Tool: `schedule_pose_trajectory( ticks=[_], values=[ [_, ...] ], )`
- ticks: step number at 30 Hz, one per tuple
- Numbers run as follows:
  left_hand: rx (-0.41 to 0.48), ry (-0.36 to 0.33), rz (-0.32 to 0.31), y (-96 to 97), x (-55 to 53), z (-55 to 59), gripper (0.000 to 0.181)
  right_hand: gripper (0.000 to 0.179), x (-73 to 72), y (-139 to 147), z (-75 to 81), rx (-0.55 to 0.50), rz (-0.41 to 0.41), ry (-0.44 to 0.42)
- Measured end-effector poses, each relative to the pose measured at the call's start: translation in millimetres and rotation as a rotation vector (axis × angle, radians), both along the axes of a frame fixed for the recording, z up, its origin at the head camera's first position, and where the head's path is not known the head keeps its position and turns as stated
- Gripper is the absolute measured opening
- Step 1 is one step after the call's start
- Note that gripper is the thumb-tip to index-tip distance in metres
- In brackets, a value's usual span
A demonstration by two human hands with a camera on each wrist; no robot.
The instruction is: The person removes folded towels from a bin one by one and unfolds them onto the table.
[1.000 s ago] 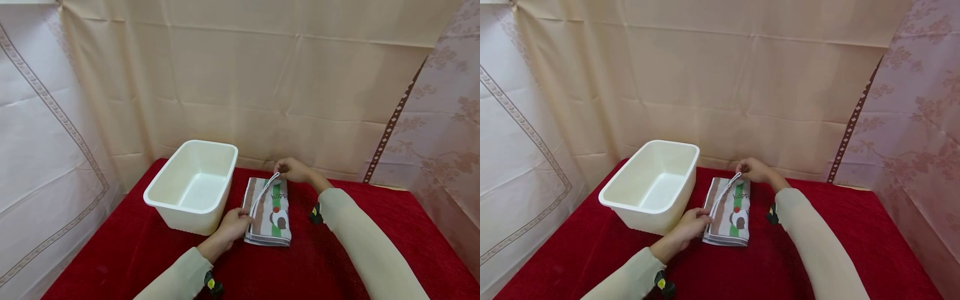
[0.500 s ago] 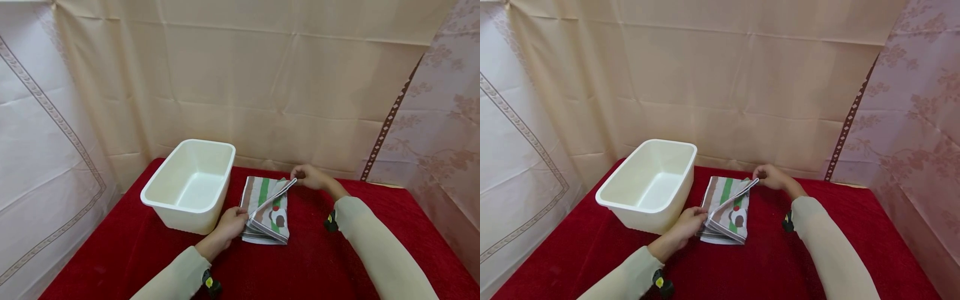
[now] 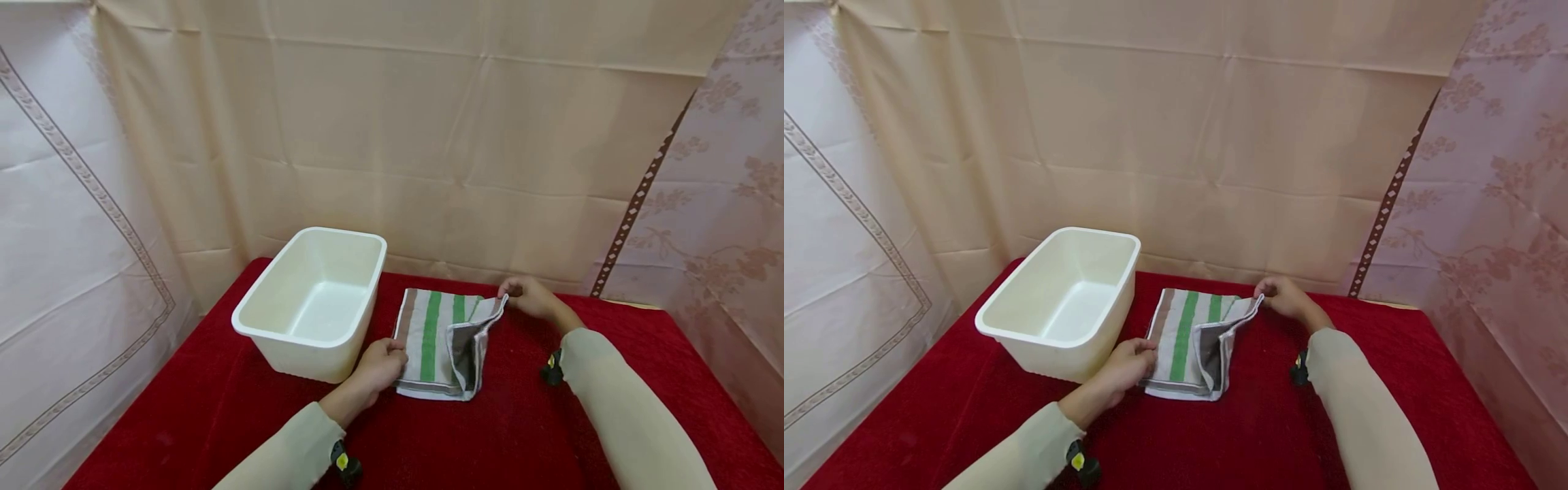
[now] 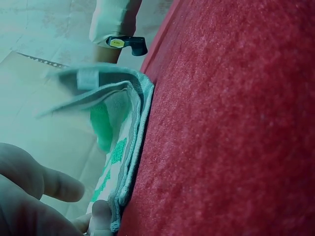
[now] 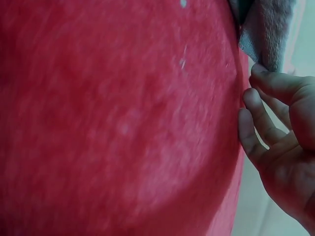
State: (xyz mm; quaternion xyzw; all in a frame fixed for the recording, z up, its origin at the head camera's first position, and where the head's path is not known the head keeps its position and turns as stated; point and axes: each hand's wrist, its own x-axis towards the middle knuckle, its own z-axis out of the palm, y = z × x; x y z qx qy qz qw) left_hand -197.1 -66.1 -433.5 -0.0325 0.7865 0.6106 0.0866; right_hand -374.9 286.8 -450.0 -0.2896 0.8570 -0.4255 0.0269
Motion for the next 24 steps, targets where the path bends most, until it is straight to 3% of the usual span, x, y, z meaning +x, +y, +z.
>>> schedule_pose_trajectory(
  ticks=[5,12,18,21,24],
  values=[
    [-0.017,0.018,-0.007,-0.9,-0.1,-1.8,0.040,0.021,4.1,8.2,1.5,0.081,-0.056,0.028],
    [-0.127,0.053,-0.015,0.4,-1.4,-5.0,0.052,0.018,12.2,10.8,7.6,0.211,-0.148,-0.060],
    [-0.179,0.052,-0.012,2.3,-2.2,-5.2,0.055,0.024,20.0,13.2,8.5,0.236,-0.151,-0.058],
    [-0.182,0.042,-0.011,2.8,-2.9,-4.6,0.055,0.022,28.6,15.2,11.7,0.187,-0.150,-0.161],
    [-0.184,0.038,-0.012,2.4,-3.5,-3.7,0.056,0.025,37.7,15.7,16.6,0.090,-0.169,-0.354]
  ],
)
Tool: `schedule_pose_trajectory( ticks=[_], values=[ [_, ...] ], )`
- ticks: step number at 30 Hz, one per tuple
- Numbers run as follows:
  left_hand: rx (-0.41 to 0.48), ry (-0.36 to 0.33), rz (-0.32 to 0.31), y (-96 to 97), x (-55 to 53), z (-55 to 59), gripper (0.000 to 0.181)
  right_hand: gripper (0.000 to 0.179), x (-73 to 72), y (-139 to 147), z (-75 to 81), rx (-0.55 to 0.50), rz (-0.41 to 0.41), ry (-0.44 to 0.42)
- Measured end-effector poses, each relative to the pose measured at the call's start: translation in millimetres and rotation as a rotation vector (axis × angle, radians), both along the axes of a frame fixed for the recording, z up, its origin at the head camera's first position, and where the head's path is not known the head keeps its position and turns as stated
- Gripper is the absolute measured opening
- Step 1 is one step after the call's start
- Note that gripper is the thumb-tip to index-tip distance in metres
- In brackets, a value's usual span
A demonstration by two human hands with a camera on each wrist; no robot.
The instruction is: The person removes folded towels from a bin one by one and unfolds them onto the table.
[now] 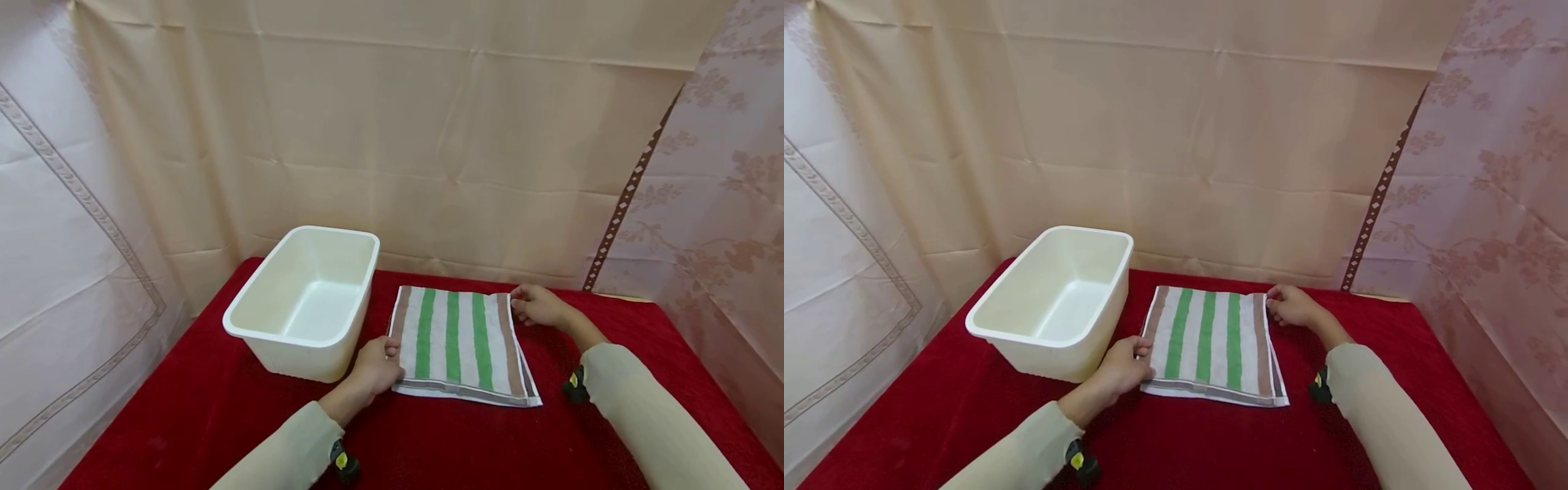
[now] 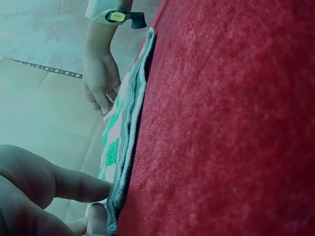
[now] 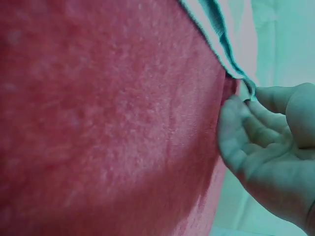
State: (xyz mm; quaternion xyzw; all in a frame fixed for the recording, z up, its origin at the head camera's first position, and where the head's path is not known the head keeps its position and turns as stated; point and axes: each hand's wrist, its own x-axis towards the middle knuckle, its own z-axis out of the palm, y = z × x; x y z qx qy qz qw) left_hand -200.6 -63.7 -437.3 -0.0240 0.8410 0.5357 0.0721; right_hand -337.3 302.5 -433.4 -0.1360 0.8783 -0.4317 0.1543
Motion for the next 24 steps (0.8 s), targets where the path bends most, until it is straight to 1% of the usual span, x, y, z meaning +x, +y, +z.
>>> schedule_pose_trajectory(
  ticks=[2,4,7,9,11,13,16,18,21,24],
  values=[
    [-0.005,-0.002,0.002,-0.4,-0.3,-0.2,0.056,0.031,6.5,-0.6,3.9,-0.072,-0.036,-0.116],
    [-0.010,-0.003,0.005,-0.6,-0.3,-0.7,0.056,0.034,12.3,-2.1,6.9,-0.119,-0.062,-0.204],
    [-0.014,-0.005,0.008,-0.6,-0.5,-2.1,0.056,0.042,22.7,-5.7,9.6,-0.154,-0.082,-0.274],
    [-0.015,-0.002,0.005,-0.1,-0.9,-3.0,0.056,0.048,29.9,-9.0,9.8,-0.154,-0.101,-0.281],
    [-0.014,-0.002,0.004,-0.6,-0.8,-3.0,0.056,0.049,36.7,-14.5,9.9,-0.150,-0.123,-0.277],
    [-0.020,0.001,0.007,-0.7,-0.6,-2.9,0.056,0.044,43.3,-20.5,10.4,-0.130,-0.154,-0.269],
    [-0.025,-0.001,0.012,-0.3,0.0,-1.8,0.056,0.028,52.7,-29.3,11.7,-0.094,-0.203,-0.264],
    [-0.026,0.004,0.012,-0.2,0.3,-1.5,0.056,0.020,58.8,-33.9,12.5,-0.047,-0.229,-0.247],
    [-0.021,-0.004,0.010,0.0,0.1,-1.2,0.055,0.018,66.9,-38.5,12.6,0.034,-0.262,-0.197],
    [-0.012,-0.009,0.005,-0.4,-0.4,-1.2,0.055,0.021,72.7,-40.8,12.5,0.072,-0.300,-0.166]
  ],
)
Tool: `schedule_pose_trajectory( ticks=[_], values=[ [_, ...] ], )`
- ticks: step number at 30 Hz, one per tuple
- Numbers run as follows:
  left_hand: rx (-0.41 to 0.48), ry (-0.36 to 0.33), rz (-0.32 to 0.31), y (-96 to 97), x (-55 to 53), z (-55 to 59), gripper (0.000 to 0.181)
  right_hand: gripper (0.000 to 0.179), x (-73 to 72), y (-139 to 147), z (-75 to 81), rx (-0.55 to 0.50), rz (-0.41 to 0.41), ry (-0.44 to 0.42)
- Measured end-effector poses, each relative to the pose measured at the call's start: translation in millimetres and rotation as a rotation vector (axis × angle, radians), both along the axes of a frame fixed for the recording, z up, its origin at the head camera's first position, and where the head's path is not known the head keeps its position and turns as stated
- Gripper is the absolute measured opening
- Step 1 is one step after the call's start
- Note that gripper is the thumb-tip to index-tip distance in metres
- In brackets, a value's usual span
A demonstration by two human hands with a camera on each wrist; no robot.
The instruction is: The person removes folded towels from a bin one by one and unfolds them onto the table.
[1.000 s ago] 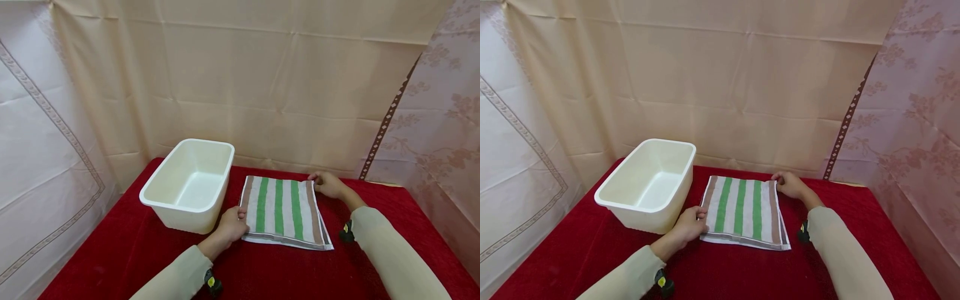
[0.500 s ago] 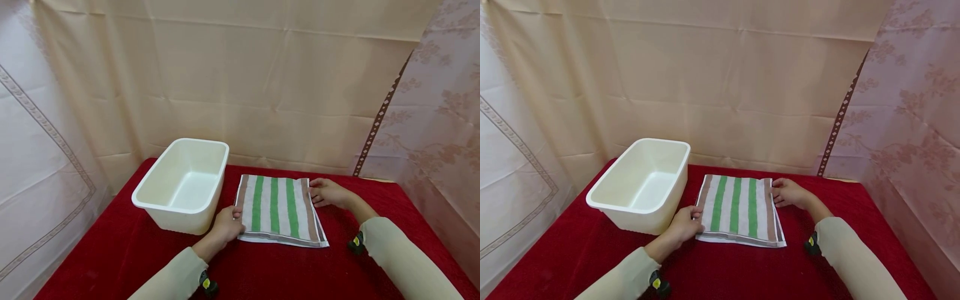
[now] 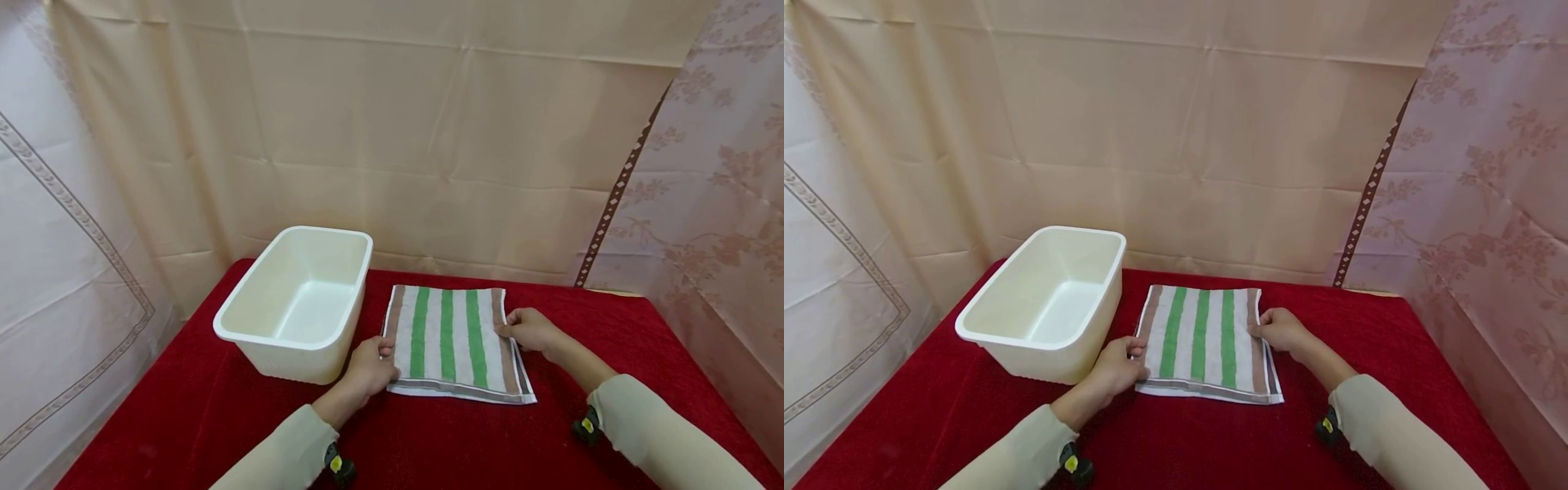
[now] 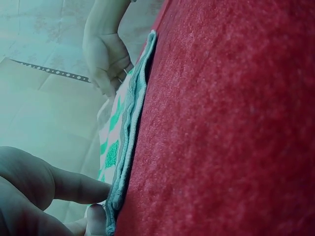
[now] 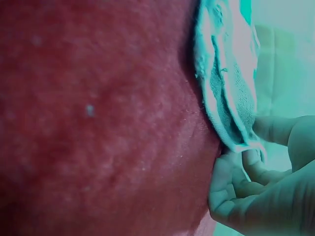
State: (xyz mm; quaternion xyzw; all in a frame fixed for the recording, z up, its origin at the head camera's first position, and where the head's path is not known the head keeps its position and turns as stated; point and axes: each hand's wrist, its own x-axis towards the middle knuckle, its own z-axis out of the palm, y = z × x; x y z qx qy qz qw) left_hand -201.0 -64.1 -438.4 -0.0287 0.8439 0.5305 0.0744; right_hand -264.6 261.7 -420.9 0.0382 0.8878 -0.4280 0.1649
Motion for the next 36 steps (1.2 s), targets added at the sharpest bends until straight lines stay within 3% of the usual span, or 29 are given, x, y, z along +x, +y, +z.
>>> schedule_pose_trajectory(
  ticks=[3,7,13,23,28,36],
  values=[
    [0.004,0.000,-0.003,-0.5,0.0,-0.2,0.056,0.026,4.3,0.0,0.4,-0.052,-0.031,-0.031],
    [0.013,-0.005,-0.006,-1.0,-0.6,0.6,0.056,0.035,9.6,0.7,-2.7,-0.204,-0.054,-0.106],
    [0.016,-0.003,-0.012,-1.7,-1.0,2.0,0.056,0.036,15.2,4.3,-10.7,-0.325,-0.076,-0.098],
    [0.013,-0.018,0.004,0.3,-1.0,2.5,0.054,0.037,26.2,0.8,-4.6,-0.212,-0.092,-0.070],
    [-0.004,-0.006,-0.005,1.4,-0.3,2.3,0.053,0.038,30.4,2.6,-3.3,-0.213,-0.088,-0.079],
    [0.012,0.014,-0.012,0.7,5.8,6.8,0.050,0.036,24.3,11.6,-4.7,-0.207,-0.072,-0.100]
  ],
)
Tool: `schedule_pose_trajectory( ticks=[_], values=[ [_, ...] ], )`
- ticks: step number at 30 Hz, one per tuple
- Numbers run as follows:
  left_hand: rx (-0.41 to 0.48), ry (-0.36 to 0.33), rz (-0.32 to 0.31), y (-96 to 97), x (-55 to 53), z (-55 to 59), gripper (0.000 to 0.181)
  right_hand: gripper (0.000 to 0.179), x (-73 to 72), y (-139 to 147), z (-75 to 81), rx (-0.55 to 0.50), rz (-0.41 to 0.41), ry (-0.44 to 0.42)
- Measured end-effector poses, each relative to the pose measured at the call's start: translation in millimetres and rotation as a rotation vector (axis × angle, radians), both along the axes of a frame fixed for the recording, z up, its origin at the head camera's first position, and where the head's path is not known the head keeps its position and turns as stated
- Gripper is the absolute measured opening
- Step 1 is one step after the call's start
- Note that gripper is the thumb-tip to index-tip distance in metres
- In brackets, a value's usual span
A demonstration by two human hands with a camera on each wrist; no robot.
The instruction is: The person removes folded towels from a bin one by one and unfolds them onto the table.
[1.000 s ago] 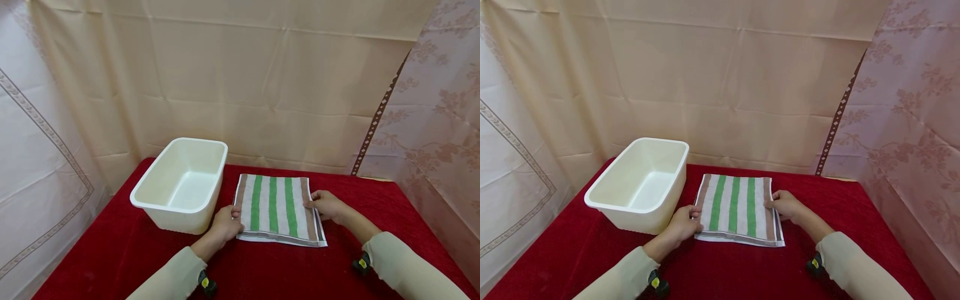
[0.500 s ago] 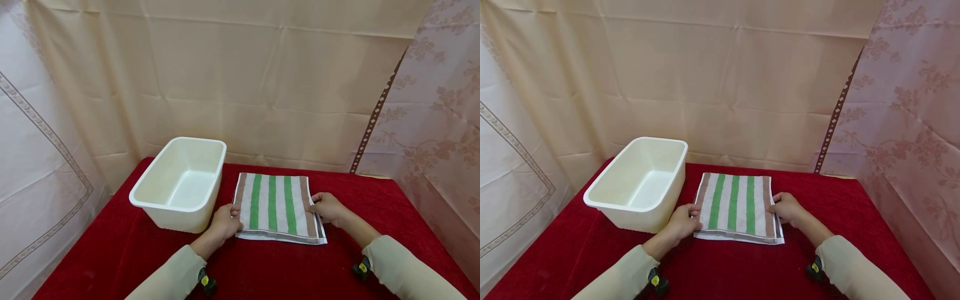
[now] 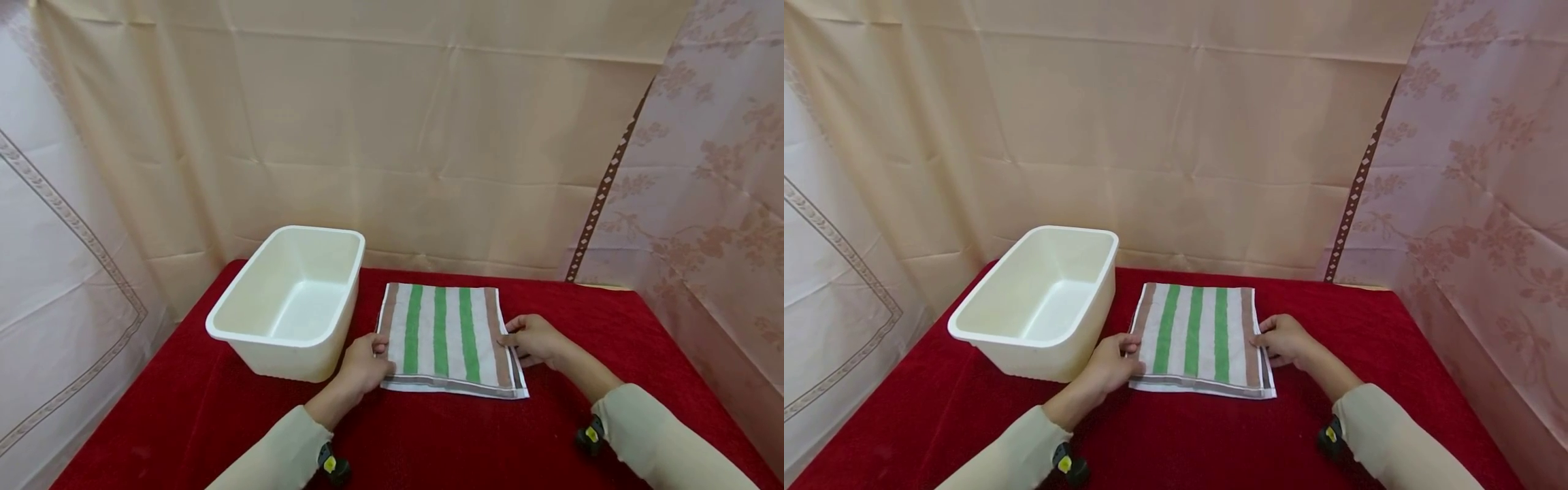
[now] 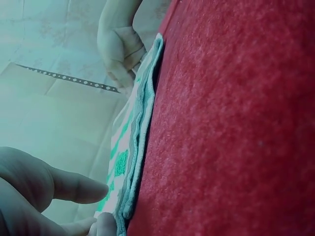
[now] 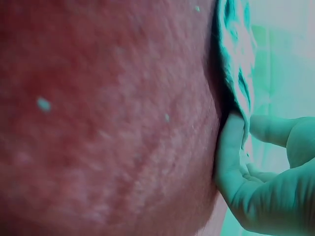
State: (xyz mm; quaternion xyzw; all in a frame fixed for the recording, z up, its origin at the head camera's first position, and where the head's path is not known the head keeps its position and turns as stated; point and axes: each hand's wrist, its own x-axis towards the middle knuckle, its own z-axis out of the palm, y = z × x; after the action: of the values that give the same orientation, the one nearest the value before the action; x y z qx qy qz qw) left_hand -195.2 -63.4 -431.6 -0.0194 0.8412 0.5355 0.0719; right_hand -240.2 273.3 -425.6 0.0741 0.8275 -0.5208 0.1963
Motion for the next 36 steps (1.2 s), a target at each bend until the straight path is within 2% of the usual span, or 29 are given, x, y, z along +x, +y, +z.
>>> schedule_pose_trajectory(
  ticks=[5,8,12,15,19,25,27,30,31,35,36],
  values=[
    [-0.016,0.031,-0.009,-0.5,0.0,-0.3,0.051,0.038,-11.9,0.3,-0.7,0.000,-0.010,0.007],
    [-0.069,0.046,-0.004,4.0,-2.8,-1.3,0.053,0.040,-16.4,1.1,-1.8,0.001,-0.007,0.022],
    [-0.145,0.083,0.022,11.8,-9.2,-1.1,0.054,0.042,-19.8,0.8,-4.6,0.005,-0.014,0.038],
    [-0.136,0.094,0.057,15.3,-16.4,0.4,0.057,0.042,-21.8,-1.1,-6.9,0.008,-0.023,0.045],
    [-0.047,0.048,0.116,17.3,-26.4,1.0,0.064,0.040,-23.6,-2.6,-8.8,0.010,-0.028,0.050],
    [0.265,-0.027,0.172,16.9,-37.3,2.0,0.065,0.038,-24.9,-3.2,-6.6,0.010,-0.027,0.045],
    [0.319,-0.047,0.185,17.0,-40.3,2.5,0.064,0.039,-25.0,-2.8,-5.6,0.016,-0.022,0.042],
    [0.343,-0.078,0.197,17.1,-43.0,4.0,0.061,0.039,-24.8,-1.7,-4.7,0.025,-0.025,0.037],
    [0.344,-0.083,0.195,17.0,-43.8,4.3,0.056,0.039,-24.9,-1.2,-4.7,0.027,-0.022,0.037],
    [0.368,-0.116,0.174,15.7,-44.6,5.8,0.015,0.041,-25.5,-1.0,-5.2,0.024,-0.019,0.031],
    [0.382,-0.124,0.165,15.6,-44.7,5.8,0.013,0.041,-25.8,-1.0,-5.4,0.022,-0.019,0.029]
  ],
)
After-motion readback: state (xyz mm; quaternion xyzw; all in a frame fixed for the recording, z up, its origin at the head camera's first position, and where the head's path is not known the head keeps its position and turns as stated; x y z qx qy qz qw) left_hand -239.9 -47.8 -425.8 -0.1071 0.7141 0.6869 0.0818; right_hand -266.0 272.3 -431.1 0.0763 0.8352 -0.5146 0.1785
